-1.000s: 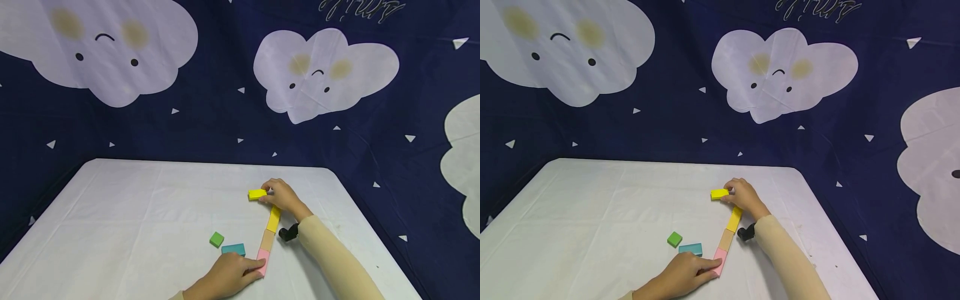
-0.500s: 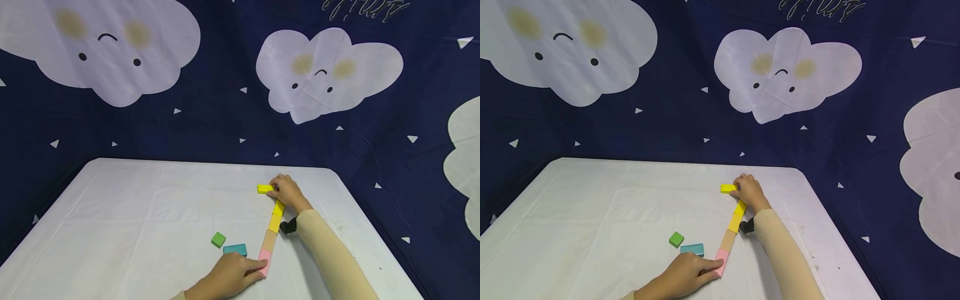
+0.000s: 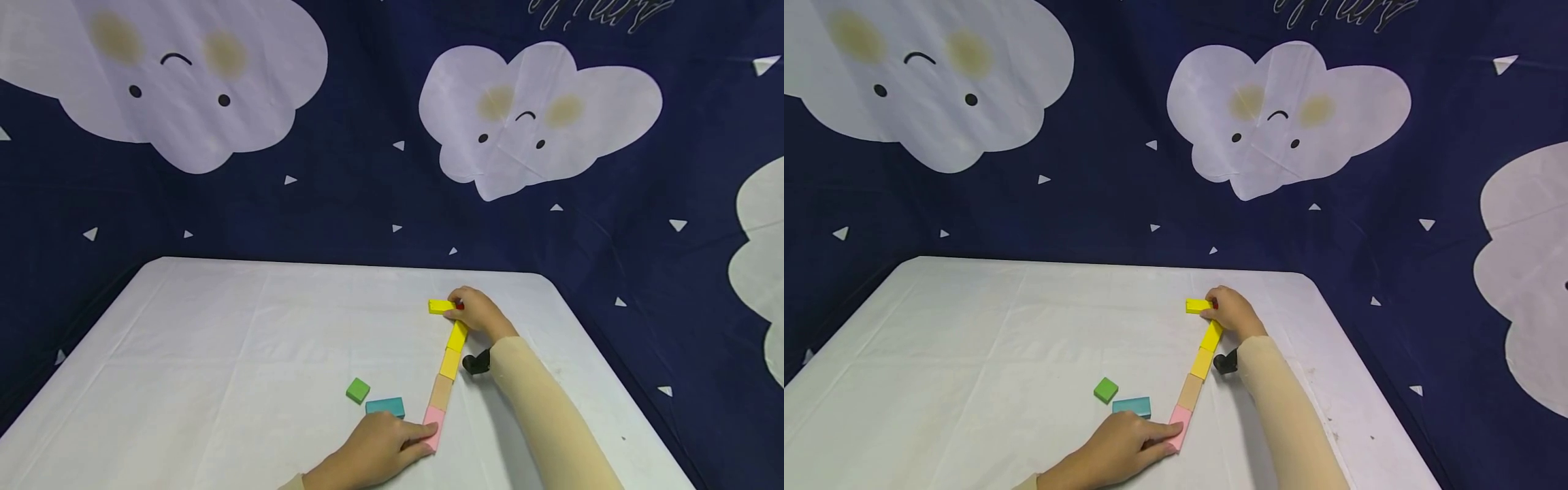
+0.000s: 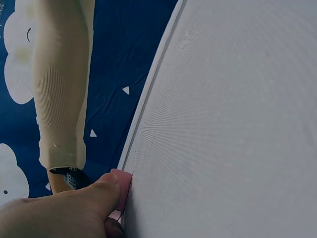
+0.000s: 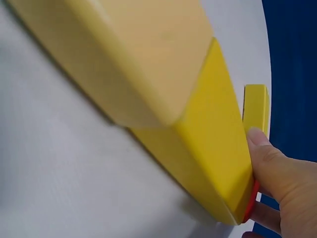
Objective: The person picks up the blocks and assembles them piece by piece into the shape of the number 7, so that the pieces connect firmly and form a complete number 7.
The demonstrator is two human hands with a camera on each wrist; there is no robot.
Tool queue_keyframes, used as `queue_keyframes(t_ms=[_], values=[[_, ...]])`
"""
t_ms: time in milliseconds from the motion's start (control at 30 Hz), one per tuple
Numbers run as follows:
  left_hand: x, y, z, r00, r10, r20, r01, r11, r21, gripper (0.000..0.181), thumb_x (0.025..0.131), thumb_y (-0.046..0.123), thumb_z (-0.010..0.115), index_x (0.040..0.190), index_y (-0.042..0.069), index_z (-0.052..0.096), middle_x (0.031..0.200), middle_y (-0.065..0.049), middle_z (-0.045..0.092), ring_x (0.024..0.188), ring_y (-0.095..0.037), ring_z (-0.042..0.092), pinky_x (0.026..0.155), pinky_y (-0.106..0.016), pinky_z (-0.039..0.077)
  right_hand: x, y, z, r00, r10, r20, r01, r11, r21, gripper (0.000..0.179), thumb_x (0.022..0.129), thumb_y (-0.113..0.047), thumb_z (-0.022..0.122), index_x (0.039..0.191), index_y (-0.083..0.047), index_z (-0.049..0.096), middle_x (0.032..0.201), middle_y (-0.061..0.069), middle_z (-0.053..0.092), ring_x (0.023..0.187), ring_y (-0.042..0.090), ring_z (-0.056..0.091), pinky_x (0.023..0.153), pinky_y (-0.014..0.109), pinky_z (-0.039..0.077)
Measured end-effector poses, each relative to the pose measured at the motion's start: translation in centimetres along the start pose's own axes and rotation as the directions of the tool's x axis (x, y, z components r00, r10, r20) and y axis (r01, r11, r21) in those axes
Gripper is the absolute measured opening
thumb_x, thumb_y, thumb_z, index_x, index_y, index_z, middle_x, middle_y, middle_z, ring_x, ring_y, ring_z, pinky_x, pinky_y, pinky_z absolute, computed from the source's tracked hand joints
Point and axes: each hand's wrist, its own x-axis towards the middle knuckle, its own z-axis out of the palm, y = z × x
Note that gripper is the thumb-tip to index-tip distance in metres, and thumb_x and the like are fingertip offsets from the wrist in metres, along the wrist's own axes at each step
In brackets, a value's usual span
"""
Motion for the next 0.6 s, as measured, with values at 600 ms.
queue_keyframes(t_ms=[600], values=[[0.15, 0.05, 0.01, 0.999, -0.042, 0.017, 0.042, 0.999, -0.008, 0.035, 0.099, 0.046, 0.055, 0.127, 0.03, 0.068, 0.068, 0.011, 0.069, 0.05, 0.004, 0.025, 0.047, -0.014, 0.025, 0.26, 0.9, -0.45, 0.997, -0.032, 0.074, 0.028, 0.999, 0.047, 0.025, 0.094, -0.025, 0.069, 0.115, -0.011, 0.068, 0.109, 0.007, 0.066, 0.098, 0.022, 0.056, 0.098, 0.044, 0.046]])
